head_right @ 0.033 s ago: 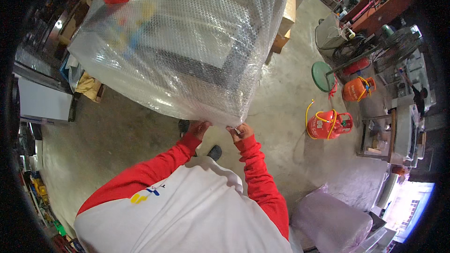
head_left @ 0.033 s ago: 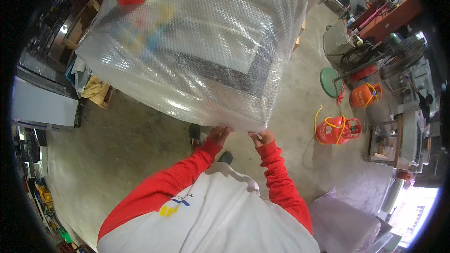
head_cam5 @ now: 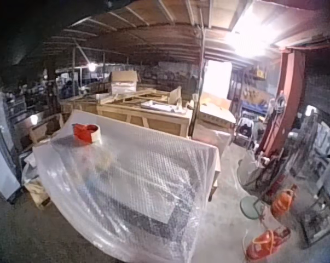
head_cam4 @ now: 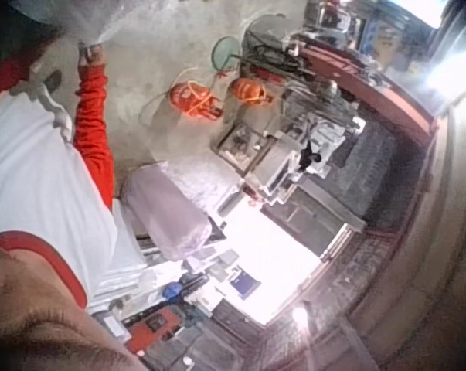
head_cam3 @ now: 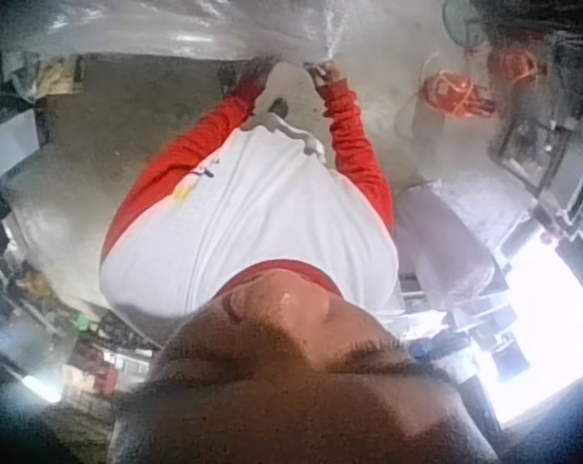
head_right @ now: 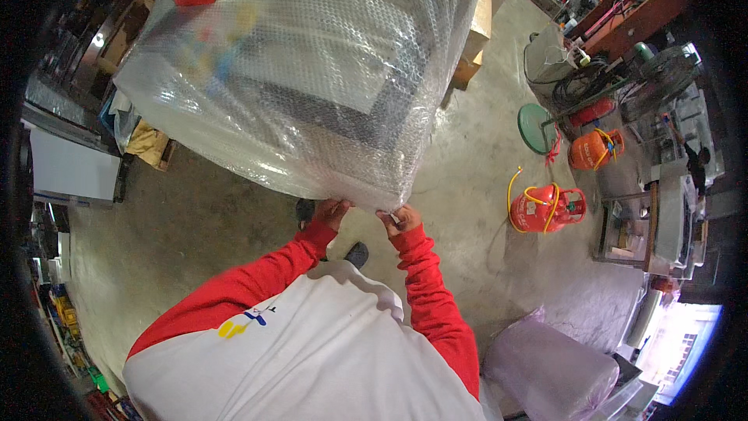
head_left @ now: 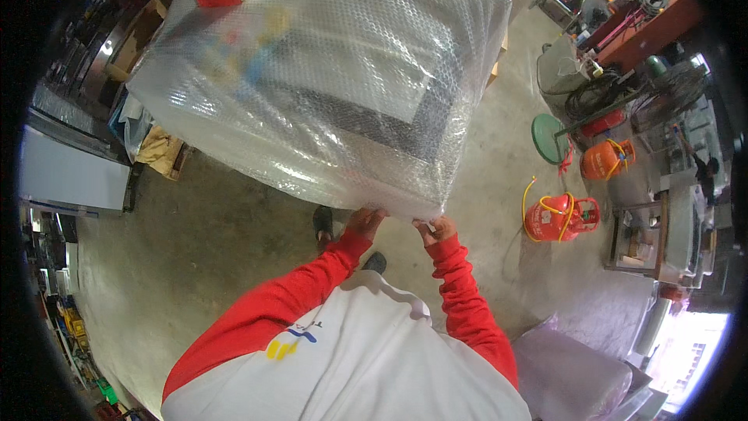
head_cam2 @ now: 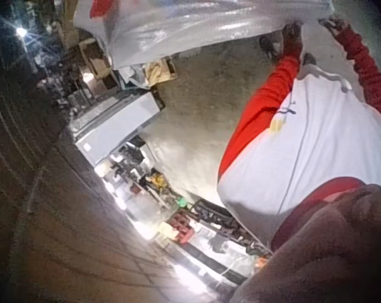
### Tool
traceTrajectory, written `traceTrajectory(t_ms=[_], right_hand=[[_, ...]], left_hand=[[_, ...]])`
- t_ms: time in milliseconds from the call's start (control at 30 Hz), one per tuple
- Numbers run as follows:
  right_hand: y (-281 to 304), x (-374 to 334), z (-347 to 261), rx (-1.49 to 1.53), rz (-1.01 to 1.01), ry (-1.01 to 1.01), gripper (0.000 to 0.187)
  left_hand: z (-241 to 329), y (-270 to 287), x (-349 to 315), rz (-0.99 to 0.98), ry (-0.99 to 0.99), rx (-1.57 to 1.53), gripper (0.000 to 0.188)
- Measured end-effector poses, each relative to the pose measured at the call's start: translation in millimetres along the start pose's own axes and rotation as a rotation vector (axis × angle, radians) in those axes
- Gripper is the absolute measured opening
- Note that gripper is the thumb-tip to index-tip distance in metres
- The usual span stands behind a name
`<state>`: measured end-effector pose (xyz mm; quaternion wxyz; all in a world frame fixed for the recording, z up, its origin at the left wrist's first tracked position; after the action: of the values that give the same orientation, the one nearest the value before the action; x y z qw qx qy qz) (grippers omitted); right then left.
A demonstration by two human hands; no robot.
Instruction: The person wraps a large rectangular object with bubble wrap and secures it with red tape. They repeatedly fold the wrap over the object's edges and apply tape to seal the seams, rotating the object to cover all sides.
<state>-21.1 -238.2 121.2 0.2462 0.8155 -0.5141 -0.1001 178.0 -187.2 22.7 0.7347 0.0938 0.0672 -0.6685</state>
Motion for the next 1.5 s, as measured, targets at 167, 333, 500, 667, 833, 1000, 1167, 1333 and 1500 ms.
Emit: traceTrajectory(t_ms=[167, 333, 500, 667, 833, 1000, 1167, 1333, 1500], right_hand=[[-2, 3, 2, 0.095, 0.114, 0.078, 0.018], [-8, -1, -6, 0.013, 0.166, 0.123, 0.018], [-4, -1, 4, -0.012, 0.181, 0.146, 0.018], [3, 3, -5, -0.362, 0.157, 0.146, 0.011], [96, 38, -88, 0.336, 0.357, 0.092, 0.020], [105, 203, -255, -0.135, 0.329, 0.401, 0.043], [-69, 406, -389, -0.426, 0.082, 0.836, 0.019], [-225, 542, -408, -0.622, 0.029, 0.881, 0.051], [-234, 542, -378, -0.675, 0.023, 0.802, 0.050]], left_hand=[[20, -6, 3, 0.085, -0.104, 0.083, 0.033], [-6, -28, -1, 0.030, 0.129, -0.386, 0.032], [-30, -52, 33, -0.268, -0.073, 0.460, 0.042], [-2, -50, 36, 0.033, -0.538, 0.489, 0.040], [11, -51, 31, 0.016, -0.328, 0.319, 0.037], [4, -60, 33, -0.151, -0.206, 0.008, 0.031], [-16, -84, 38, -0.416, -0.010, 0.101, 0.050], [2, -74, 39, -0.422, -0.061, 0.028, 0.050], [24, -46, 43, -0.389, -0.073, 0.037, 0.049]])
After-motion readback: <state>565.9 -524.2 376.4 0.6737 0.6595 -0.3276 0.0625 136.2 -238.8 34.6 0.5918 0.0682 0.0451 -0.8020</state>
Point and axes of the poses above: each hand's wrist, its own x-axis towards the middle knuckle, its own y-axis out of the back of the hand, z = x × y, the point moved 6 cm from there along x, towards the middle knuckle, and after that the axes turned 3 degrees about -z, right-handed, at the moved point
